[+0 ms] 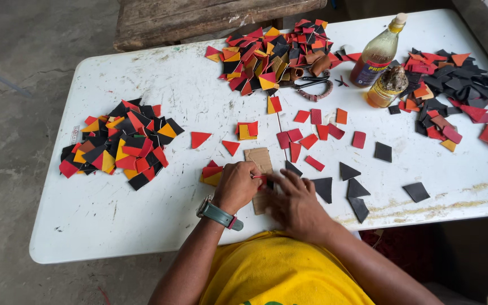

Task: The person assembles small colored rubber pieces by hand on a white table. They pick up triangular and rectangular pieces, align them, and press them together to form layered units, placing finished units into a growing pile.

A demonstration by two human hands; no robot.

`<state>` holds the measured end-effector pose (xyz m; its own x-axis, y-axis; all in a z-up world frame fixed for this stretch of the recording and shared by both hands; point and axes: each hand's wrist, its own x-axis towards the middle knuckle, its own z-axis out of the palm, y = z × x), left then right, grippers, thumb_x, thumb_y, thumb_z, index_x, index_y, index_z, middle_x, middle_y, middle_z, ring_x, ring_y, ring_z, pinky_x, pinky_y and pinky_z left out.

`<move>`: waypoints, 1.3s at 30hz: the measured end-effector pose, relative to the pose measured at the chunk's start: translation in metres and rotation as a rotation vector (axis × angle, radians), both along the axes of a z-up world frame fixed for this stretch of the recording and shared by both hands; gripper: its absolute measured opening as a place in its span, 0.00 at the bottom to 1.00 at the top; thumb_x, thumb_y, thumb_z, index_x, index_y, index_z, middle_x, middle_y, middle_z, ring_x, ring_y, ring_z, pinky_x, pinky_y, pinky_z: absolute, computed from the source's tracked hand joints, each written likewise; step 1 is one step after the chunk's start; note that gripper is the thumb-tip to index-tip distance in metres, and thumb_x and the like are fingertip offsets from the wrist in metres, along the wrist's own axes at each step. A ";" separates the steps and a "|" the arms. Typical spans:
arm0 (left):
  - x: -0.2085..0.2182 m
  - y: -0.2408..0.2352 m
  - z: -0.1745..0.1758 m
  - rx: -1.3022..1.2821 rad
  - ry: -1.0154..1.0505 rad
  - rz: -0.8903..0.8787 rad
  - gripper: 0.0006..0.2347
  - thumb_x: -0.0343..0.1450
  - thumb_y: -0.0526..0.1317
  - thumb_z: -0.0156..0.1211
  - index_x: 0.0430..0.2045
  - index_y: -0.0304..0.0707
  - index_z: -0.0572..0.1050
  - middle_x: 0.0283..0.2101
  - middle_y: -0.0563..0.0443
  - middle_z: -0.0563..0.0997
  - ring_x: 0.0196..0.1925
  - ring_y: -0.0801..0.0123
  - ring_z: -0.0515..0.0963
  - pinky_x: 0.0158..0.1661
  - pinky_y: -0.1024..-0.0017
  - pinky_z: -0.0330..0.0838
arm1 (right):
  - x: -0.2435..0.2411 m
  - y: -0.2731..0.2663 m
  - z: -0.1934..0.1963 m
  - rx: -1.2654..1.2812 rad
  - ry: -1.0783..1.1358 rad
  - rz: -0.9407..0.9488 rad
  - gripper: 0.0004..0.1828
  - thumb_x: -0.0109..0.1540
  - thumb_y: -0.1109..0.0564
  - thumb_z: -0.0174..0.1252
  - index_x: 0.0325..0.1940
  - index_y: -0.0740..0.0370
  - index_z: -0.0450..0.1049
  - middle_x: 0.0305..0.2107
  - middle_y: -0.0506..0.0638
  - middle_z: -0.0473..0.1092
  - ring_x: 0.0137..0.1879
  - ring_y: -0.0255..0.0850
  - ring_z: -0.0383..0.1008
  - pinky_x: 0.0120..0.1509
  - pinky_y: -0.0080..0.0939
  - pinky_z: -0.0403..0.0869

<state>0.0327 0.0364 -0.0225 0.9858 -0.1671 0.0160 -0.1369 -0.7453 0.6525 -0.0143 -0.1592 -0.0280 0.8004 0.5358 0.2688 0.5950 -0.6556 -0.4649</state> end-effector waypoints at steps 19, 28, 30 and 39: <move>-0.009 0.086 0.004 -0.354 -0.162 0.358 0.05 0.72 0.33 0.60 0.39 0.37 0.82 0.34 0.49 0.87 0.31 0.69 0.83 0.33 0.71 0.76 | -0.015 0.002 -0.006 -0.082 -0.057 0.045 0.13 0.58 0.52 0.61 0.45 0.52 0.80 0.50 0.46 0.74 0.60 0.43 0.68 0.63 0.64 0.59; 0.011 0.186 0.036 0.455 -0.299 0.446 0.17 0.63 0.36 0.71 0.46 0.35 0.80 0.51 0.39 0.78 0.46 0.52 0.81 0.43 0.63 0.76 | -0.006 0.008 0.001 -0.207 0.145 0.064 0.16 0.60 0.50 0.59 0.52 0.51 0.77 0.53 0.46 0.72 0.62 0.43 0.69 0.70 0.58 0.58; 0.001 0.160 0.031 0.389 -0.395 0.380 0.17 0.64 0.38 0.72 0.47 0.37 0.80 0.52 0.42 0.76 0.48 0.52 0.80 0.47 0.59 0.74 | 0.002 0.007 0.003 -0.202 0.110 0.080 0.18 0.59 0.50 0.60 0.53 0.53 0.76 0.54 0.48 0.73 0.61 0.44 0.70 0.70 0.61 0.57; -0.019 0.105 0.023 0.226 -0.056 0.027 0.14 0.66 0.34 0.68 0.45 0.36 0.79 0.52 0.49 0.77 0.49 0.55 0.79 0.50 0.62 0.74 | 0.033 0.025 0.010 0.029 0.096 0.029 0.24 0.57 0.52 0.67 0.56 0.56 0.75 0.51 0.52 0.74 0.55 0.49 0.74 0.66 0.53 0.66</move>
<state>0.0139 0.1412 0.0008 0.9886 -0.1459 0.0363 -0.1461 -0.8755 0.4607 0.0191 -0.1339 -0.0177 0.8076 0.5520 0.2075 0.5654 -0.6247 -0.5386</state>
